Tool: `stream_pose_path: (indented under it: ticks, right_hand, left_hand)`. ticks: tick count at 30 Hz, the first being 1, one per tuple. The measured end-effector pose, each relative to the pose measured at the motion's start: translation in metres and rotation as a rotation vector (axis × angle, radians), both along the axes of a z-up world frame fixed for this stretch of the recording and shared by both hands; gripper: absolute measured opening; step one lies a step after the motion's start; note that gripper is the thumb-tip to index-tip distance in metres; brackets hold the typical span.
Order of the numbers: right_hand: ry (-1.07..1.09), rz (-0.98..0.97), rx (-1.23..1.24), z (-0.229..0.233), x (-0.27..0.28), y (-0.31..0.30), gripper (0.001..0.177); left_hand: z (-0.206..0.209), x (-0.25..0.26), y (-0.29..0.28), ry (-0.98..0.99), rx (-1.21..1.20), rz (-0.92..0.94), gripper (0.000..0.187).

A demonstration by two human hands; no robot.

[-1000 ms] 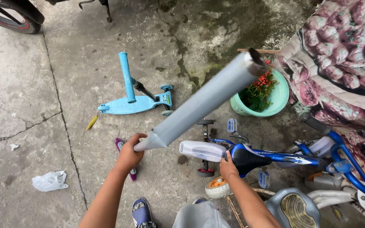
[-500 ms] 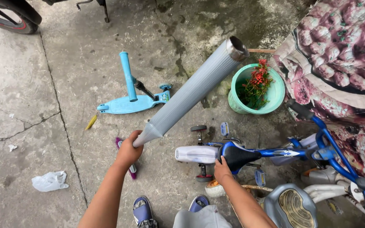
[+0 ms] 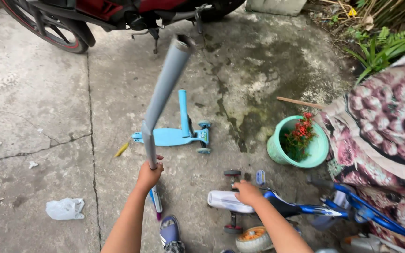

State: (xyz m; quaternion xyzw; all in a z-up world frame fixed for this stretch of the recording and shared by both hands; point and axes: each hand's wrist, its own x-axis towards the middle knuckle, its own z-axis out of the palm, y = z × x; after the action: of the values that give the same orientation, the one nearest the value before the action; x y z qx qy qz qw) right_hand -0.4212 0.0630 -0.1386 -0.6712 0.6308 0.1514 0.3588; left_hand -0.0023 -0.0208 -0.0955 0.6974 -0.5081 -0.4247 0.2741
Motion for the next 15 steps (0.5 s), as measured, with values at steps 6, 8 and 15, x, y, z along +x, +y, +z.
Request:
stream_pose_path:
  ticks: [6, 8, 15]
  right_hand:
    - [-0.454, -0.521, -0.145, -0.049, 0.111, -0.124, 0.058]
    - [-0.512, -0.636, -0.164, -0.051, 0.149, -0.158, 0.07]
    - [-0.516, -0.829, -0.334, -0.099, 0.224, -0.235, 0.087]
  left_hand:
    - [-0.002, 0.054, -0.047, 0.102, 0.029, 0.041, 0.028]
    - [-0.011, 0.064, -0.061, 0.111, 0.03, 0.007, 0.028]
    - [-0.009, 0.074, -0.094, 0.181, 0.078, -0.06, 0.029]
